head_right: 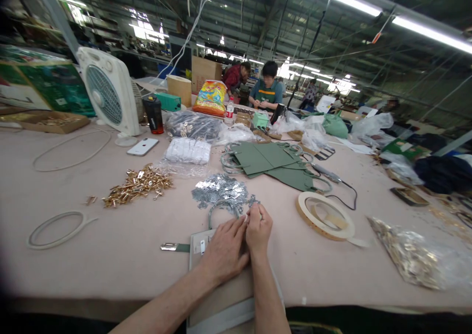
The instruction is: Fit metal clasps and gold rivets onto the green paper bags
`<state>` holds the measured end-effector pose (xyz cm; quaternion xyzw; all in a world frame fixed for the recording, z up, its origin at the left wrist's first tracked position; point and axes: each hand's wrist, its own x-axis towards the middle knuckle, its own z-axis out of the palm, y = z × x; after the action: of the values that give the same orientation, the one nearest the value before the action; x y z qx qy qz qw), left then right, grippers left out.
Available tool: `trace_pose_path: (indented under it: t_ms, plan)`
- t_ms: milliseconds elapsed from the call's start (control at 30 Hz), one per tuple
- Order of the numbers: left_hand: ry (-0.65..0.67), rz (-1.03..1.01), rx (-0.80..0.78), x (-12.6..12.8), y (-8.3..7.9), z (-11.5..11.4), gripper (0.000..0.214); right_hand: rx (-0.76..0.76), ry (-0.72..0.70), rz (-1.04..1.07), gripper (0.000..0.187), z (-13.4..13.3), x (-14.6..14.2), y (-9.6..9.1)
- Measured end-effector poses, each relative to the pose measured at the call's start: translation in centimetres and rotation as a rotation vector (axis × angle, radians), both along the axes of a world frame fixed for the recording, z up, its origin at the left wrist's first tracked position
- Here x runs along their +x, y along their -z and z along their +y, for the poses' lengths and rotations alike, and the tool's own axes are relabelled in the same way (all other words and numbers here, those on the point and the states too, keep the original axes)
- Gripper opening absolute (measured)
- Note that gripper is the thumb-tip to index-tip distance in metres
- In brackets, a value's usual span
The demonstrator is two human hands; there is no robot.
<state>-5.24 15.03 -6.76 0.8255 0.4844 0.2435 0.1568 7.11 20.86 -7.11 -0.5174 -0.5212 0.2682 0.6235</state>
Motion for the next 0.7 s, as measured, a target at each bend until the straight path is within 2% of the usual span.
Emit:
trace_pose_path:
  t_ms: [100,233,300,467,700]
  plan:
    - [-0.013,0.043,-0.027,0.2,0.1,0.1,0.070,0.036,0.016,0.135,0.042,-0.6,0.4,0.4]
    - [-0.033,0.056,-0.034,0.4,0.1,-0.1,0.070,0.152,0.008,0.537,0.036,-1.3,1.9,0.2]
    - [-0.039,0.059,-0.031,0.5,0.2,-0.3,0.073,0.205,-0.016,0.651,0.036,-1.3,2.4,-0.2]
    - [-0.035,0.084,-0.022,0.4,0.2,-0.4,0.072,0.187,-0.033,0.588,0.036,-0.3,1.8,-1.0]
    - [-0.041,0.118,0.004,0.5,-0.2,-0.4,0.070,-0.146,-0.158,0.373,0.039,3.0,0.8,-1.2]
